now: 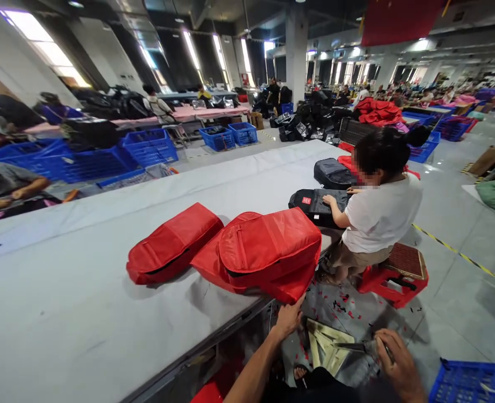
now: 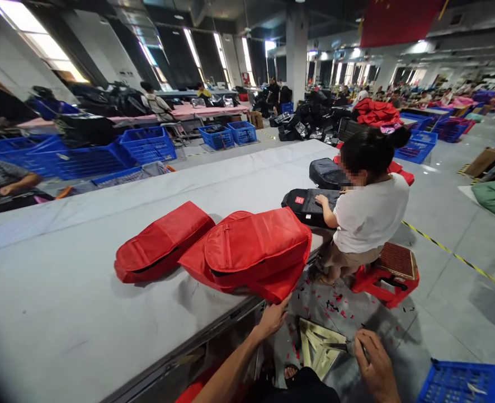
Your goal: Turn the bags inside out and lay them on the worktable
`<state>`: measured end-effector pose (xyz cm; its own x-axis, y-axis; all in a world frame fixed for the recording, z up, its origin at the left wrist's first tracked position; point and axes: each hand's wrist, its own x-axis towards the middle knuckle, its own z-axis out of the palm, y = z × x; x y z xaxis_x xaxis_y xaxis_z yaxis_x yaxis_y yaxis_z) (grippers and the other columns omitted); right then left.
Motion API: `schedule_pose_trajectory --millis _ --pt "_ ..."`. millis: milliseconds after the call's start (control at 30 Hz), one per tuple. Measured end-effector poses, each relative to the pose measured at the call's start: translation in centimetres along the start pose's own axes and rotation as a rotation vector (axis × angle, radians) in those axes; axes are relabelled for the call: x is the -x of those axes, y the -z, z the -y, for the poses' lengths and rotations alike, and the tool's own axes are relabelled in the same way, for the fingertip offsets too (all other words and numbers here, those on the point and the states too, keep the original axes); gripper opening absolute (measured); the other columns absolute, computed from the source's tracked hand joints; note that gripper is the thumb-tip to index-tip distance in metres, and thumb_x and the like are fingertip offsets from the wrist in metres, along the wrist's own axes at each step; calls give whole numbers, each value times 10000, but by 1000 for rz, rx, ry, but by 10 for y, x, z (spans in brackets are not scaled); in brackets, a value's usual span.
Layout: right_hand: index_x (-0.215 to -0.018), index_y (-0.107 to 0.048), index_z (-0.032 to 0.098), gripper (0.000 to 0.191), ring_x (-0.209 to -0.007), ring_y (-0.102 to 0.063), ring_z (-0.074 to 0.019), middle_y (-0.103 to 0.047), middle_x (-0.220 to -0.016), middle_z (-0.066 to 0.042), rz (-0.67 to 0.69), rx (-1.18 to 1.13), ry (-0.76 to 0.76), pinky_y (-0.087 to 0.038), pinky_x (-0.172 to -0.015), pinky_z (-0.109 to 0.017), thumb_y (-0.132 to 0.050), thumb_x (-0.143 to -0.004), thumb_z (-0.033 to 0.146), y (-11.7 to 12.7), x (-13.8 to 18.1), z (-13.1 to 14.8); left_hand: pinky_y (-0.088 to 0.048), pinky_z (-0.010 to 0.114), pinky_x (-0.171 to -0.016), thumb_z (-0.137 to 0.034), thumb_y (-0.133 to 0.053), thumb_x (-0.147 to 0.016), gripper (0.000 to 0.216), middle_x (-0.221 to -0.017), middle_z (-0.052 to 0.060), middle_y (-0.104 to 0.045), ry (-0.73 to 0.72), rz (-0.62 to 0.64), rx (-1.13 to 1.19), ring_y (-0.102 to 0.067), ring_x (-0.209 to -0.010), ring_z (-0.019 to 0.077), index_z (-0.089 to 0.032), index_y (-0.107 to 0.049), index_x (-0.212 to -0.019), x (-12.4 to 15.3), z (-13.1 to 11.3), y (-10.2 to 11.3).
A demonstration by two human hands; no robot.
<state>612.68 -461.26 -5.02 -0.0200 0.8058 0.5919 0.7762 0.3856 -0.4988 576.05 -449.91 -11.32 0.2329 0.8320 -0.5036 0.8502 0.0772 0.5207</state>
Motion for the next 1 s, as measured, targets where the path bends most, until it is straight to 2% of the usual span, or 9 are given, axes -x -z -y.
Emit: schedule_pose_trajectory --millis 100,167,300,400,467,533,667,800,1000 --pt "-1006 -804 287 393 -917 -827 -260 -834 -1005 -72 -40 44 -145 -703 -857 -418 -578 -1122 586 -3 13 2 -470 578 -1242 -330 -433 -1111 771 -1533 204 -772 20 -32 -95 -722 -1420 401 -297 -269 -1863 5 8 14" --pt "-983 -794 276 497 -926 -811 -289 -830 -1004 -96 -33 63 -289 -685 -882 -459 -555 -1080 701 -2 16 5 -451 594 -1260 -327 -426 -1117 761 -1555 218 -753 66 -75 -46 -696 -1458 406 -289 -278 -1862 7 13 26" --pt "-1099 -765 231 629 -1073 -779 -381 -819 -1124 -174 46 187 -624 -635 -965 -558 -451 -1001 768 3 14 21 -381 623 -1331 -255 -537 -1047 751 -1601 224 -724 98 -112 160 -620 -1550 411 -215 -459 -1793 2 37 63" --pt "-1226 -732 219 663 -1139 -751 -421 -796 -1239 -217 110 316 -854 -610 -968 -569 -463 -953 760 7 7 38 -465 458 -1300 -224 -687 -927 581 -1539 162 -782 32 -84 346 -690 -1474 348 -190 -765 -1502 -7 64 98" --pt "-1282 -714 233 721 -1125 -748 -442 -789 -1269 -225 145 369 -959 -606 -939 -569 -524 -894 809 9 0 48 -543 399 -1215 -275 -741 -901 373 -1361 129 -863 0 -108 498 -761 -1346 320 -202 -855 -1249 -11 80 119" --pt "-1304 -702 245 757 -1160 -742 -464 -782 -1303 -229 149 379 -990 -599 -961 -584 -552 -850 832 11 -4 53 -635 404 -1054 -408 -749 -940 296 -1140 129 -886 17 -180 657 -821 -1141 308 -191 -827 -1126 -11 95 140" --pt "-1249 -705 251 699 -1219 -727 -473 -777 -1320 -231 153 363 -965 -587 -1020 -604 -543 -830 786 14 -4 48 -656 324 -763 -710 -607 -1045 545 -995 109 -801 118 -420 974 -819 -838 217 -181 -657 -1162 -3 117 184" --pt "-1182 -701 251 663 -1188 -730 -455 -781 -1271 -221 147 332 -953 -586 -1046 -604 -575 -777 761 16 -3 38 -662 319 -728 -793 -466 -1094 634 -930 85 -748 199 -586 1187 -803 -771 199 -178 -590 -1191 2 129 231" --pt "-1138 -683 248 702 -1191 -732 -442 -779 -1239 -202 134 267 -941 -570 -1107 -585 -569 -685 772 16 -20 28 -658 342 -691 -756 -570 -1076 687 -956 174 -799 293 -559 1269 -804 -747 244 -85 -699 -1142 -9 126 281"
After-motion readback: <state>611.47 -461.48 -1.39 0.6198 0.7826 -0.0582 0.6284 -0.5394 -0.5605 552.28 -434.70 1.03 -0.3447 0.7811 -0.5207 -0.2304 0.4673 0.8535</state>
